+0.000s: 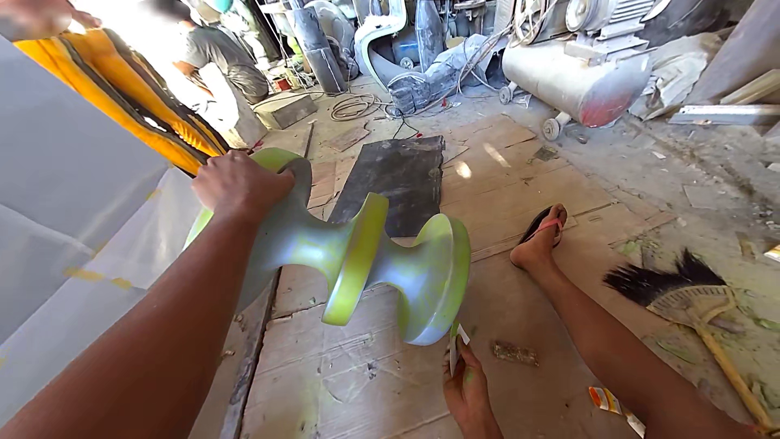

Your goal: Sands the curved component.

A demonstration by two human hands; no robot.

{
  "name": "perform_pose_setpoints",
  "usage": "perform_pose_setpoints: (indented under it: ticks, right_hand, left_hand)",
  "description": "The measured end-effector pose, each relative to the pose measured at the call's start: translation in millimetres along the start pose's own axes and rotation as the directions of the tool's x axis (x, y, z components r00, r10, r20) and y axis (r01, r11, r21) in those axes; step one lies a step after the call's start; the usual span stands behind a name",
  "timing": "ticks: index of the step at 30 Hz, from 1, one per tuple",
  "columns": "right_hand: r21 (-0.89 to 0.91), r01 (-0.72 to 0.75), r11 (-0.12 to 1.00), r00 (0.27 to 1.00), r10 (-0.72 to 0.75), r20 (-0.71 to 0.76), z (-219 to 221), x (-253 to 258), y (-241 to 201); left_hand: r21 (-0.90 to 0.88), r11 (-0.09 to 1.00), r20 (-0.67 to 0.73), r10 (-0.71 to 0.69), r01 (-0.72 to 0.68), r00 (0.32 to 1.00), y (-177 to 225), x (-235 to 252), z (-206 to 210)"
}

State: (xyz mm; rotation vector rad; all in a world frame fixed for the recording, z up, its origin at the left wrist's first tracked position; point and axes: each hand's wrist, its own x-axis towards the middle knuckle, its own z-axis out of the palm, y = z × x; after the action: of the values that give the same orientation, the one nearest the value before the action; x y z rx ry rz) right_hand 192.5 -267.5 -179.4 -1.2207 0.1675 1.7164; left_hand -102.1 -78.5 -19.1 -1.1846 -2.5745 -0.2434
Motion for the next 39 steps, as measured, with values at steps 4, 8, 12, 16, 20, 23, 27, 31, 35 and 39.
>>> perform_pose_setpoints:
  ticks: [4,8,12,16,20,23,27,31,35,39]
  right_hand:
    - [0.438,-0.040,0.898,0.740,-0.268,0.617,-76.6,121.5,68.5]
    - [0.172,0.025,0.985,0.999,-0.030,0.028,-17.0,37.5,13.7]
    - [0.250,0.068,0.966,0.993,-0.089,0.073,-28.5,57.9,18.1]
    - [0.397,0.049,0.916,0.987,-0.105,0.119,-42.5,91.1,18.5]
    - [0.482,0.044,0.875,0.974,-0.145,0.174,-63.4,139.1,20.9]
    - [0.470,0.048,0.881,0.974,-0.146,0.174,-64.3,145.7,5.1]
    - [0.434,0.124,0.892,0.955,-0.225,0.192,-71.6,147.1,-22.6]
    - [0.355,0.220,0.909,0.946,-0.288,0.151,-80.5,143.0,-52.8]
    - [0.229,0.297,0.927,0.936,-0.330,0.120,-90.3,134.8,-72.9]
    - [0.181,0.252,0.951,0.952,-0.278,0.130,-106.4,135.5,-61.8]
  left_hand:
    - [-0.006,1.000,0.002,0.029,-0.029,1.000,2.6,-3.7,-2.3]
    - [-0.013,0.998,-0.020,0.062,-0.062,0.998,7.8,-10.5,-5.7]
    - [-0.016,0.996,-0.034,0.085,-0.085,0.996,13.6,-17.2,-9.5]
    - [-0.004,0.994,-0.055,0.106,-0.106,0.993,18.3,-23.6,-12.0]
    - [-0.004,0.991,-0.077,0.133,-0.134,0.988,21.6,-29.3,-13.2]
    - [-0.019,0.987,-0.090,0.155,-0.157,0.984,23.9,-34.1,-14.3]
    - [-0.019,0.984,-0.093,0.175,-0.177,0.980,30.5,-42.4,-17.6]
    - [-0.033,0.983,-0.085,0.177,-0.180,0.980,41.2,-55.2,-25.6]
    - [-0.032,0.979,-0.073,0.199,-0.202,0.977,50.7,-65.6,-32.1]
    - [-0.048,0.972,-0.073,0.227,-0.231,0.971,53.3,-71.4,-33.9]
